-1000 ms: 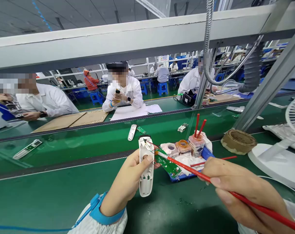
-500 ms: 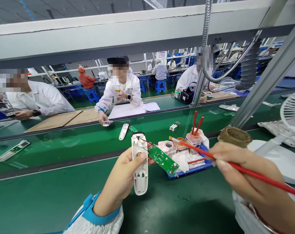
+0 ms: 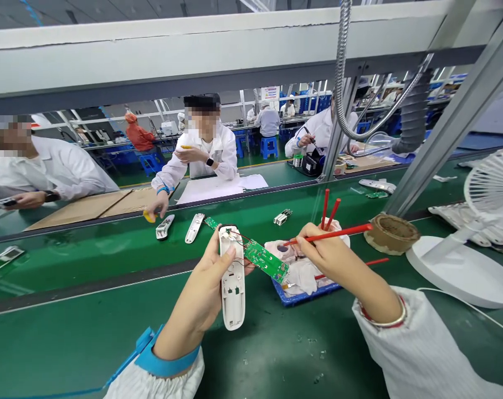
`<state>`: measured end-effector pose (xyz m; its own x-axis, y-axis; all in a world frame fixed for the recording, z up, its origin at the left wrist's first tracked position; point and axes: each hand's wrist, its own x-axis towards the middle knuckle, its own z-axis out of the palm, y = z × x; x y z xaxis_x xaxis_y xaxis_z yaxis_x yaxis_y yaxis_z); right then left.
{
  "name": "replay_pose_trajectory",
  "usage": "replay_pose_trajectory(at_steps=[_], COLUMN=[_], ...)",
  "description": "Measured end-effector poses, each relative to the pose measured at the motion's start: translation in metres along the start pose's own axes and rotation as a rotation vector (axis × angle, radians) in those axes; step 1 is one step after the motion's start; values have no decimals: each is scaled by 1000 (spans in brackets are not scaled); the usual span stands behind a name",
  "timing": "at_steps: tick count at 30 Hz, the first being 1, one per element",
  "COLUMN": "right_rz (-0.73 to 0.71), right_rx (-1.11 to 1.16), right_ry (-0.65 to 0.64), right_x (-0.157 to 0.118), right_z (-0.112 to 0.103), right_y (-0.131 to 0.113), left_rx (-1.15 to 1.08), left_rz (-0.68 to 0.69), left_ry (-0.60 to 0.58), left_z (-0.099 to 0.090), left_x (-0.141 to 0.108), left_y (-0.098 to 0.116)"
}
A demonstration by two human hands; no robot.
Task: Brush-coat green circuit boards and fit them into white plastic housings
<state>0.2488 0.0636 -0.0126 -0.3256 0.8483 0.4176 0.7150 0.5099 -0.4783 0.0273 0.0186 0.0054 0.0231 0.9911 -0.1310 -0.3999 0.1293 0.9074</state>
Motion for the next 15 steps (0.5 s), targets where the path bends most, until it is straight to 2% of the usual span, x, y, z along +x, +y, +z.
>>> replay_pose_trajectory(at_steps=[4, 6, 8, 11, 13, 15], right_rz=[-4, -30, -83, -177, -196, -200], right_rx=[-10, 33, 131, 443, 632, 687], right_ry=[58, 133, 299, 545, 529, 428], right_x=[-5, -11, -20, -36, -44, -48], right_z=[-10, -19, -26, -33, -33, -30], right_y=[2, 0, -5, -18, -27, -31], left_rx=[-31, -36, -34, -24, -20, -10], left_rz=[26, 45, 41, 2, -18, -31], left_ry=[26, 20, 19, -9, -35, -55], left_z=[-1, -2, -2, 0, 2, 3], left_x=[2, 3, 4, 4, 3, 2], left_y=[3, 2, 1, -2, -3, -5])
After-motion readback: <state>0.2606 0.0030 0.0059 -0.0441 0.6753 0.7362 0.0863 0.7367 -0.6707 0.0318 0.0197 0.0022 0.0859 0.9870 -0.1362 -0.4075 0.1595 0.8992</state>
